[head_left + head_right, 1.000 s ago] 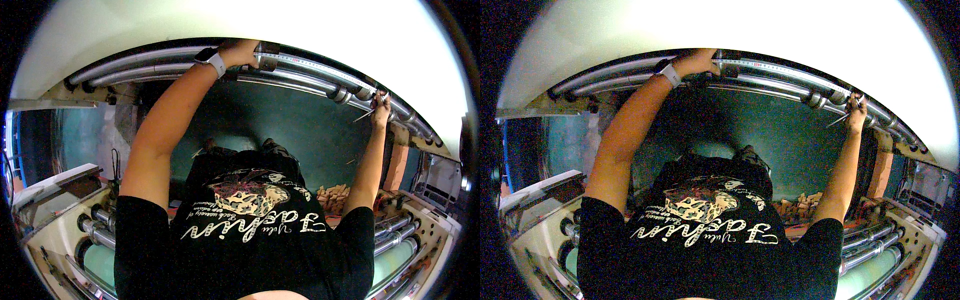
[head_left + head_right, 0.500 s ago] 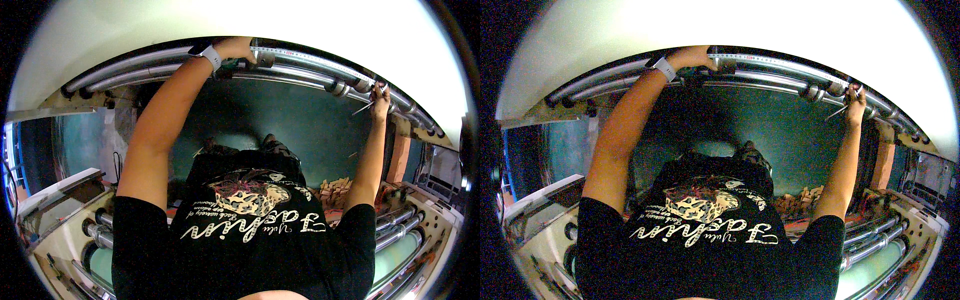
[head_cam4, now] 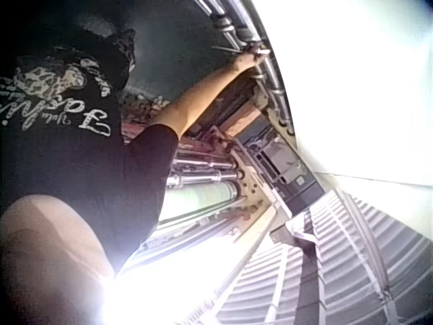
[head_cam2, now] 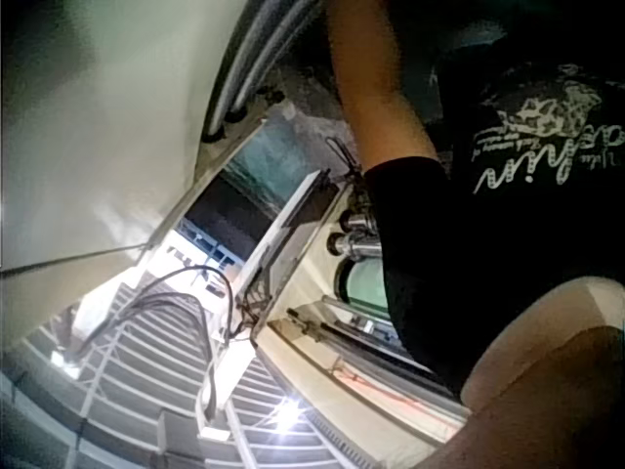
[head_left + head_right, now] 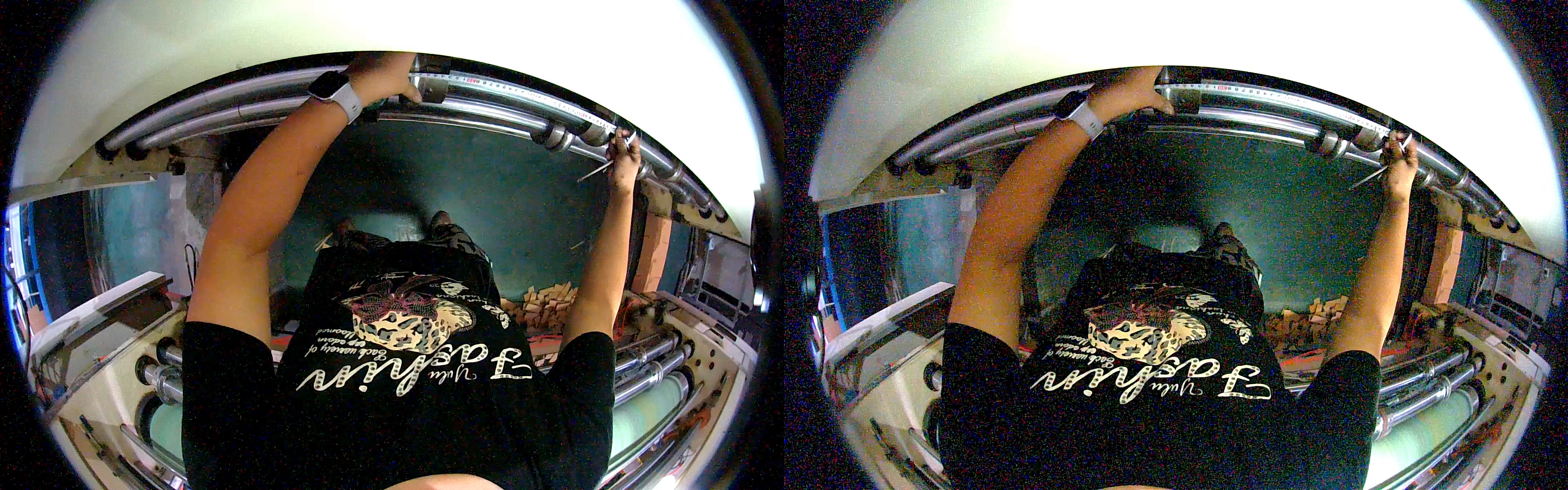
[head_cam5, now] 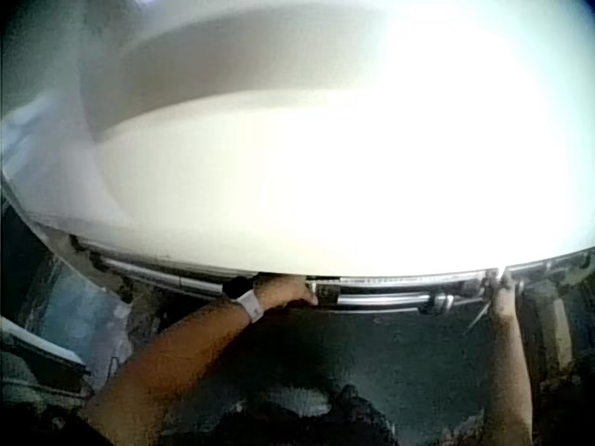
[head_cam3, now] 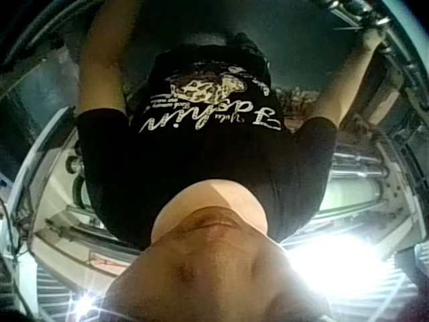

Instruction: The person uses a measuring tape to measure the distance between metal rings on industrial rollers, marking positions with a pencil and using a small hand tool to secure them in place.

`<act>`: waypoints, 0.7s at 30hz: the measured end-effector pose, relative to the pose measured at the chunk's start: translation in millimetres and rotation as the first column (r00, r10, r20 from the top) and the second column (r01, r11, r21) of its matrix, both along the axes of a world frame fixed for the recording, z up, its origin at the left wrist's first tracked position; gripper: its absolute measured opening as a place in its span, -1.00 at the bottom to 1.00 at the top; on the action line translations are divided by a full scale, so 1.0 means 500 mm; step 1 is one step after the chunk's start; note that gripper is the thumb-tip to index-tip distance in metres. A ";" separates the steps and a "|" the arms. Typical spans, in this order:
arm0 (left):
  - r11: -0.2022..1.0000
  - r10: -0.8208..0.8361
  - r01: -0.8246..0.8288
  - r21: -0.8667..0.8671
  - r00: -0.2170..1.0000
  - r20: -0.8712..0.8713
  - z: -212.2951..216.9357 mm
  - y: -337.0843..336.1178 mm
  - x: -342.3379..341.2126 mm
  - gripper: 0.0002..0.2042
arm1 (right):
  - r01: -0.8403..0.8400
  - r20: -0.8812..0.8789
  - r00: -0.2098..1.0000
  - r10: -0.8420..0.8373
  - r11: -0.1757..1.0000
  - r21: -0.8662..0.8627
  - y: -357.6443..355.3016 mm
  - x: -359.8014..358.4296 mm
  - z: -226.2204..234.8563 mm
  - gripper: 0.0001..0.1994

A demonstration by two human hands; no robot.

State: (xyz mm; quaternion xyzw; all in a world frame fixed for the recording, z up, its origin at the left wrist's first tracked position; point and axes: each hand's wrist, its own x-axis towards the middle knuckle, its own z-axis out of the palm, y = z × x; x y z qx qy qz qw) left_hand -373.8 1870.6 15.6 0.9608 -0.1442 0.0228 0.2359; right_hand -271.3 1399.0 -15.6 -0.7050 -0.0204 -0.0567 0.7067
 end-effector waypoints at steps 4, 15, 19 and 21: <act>1.000 -0.012 0.012 -0.014 0.998 0.057 -0.018 0.009 0.007 -0.10 | -0.025 0.013 1.000 0.025 1.000 0.013 -0.011 0.014 -0.010 -0.96; 0.999 0.005 -0.009 0.041 0.993 0.117 -0.029 0.007 0.006 -0.15 | -0.017 -0.017 1.000 0.017 1.000 0.002 0.004 0.008 0.005 -0.94; 0.999 0.033 -0.034 -0.020 0.999 -0.007 -0.008 -0.002 -0.003 -0.20 | 0.008 -0.013 1.000 -0.008 1.000 -0.008 -0.008 0.011 -0.005 -0.94; 0.999 0.044 -0.044 0.004 0.999 0.013 -0.004 0.000 -0.007 -0.22 | -0.020 -0.007 1.000 0.020 1.000 -0.022 -0.007 0.014 -0.004 -0.94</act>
